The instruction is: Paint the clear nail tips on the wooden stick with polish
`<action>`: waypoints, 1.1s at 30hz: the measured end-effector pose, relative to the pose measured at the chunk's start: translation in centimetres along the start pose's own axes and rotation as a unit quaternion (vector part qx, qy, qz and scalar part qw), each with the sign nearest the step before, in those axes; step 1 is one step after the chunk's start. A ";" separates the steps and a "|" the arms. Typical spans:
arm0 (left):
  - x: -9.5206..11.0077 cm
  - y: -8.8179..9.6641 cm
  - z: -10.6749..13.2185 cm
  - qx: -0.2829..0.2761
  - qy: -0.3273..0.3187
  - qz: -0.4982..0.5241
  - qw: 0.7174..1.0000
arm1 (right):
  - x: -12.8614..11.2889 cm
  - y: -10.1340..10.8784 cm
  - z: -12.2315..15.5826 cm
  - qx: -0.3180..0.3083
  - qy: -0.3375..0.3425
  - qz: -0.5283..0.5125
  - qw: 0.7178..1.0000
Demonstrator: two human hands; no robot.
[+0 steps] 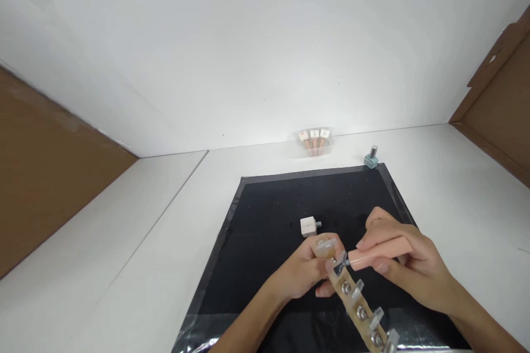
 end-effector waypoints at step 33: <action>1.7 -0.2 -0.3 0.110 -0.096 -0.035 0.989 | 4.1 2.8 0.0 0.074 -0.373 -0.059 0.923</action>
Point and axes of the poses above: each hand's wrist, its own z-axis away from the middle knuckle, its own y-axis out of the back of the hand, x = y × z, the point moved 3 cm from there along -z, towards the middle knuckle, and after that the axes turned 2 degrees about -y, right-handed, at the moved point
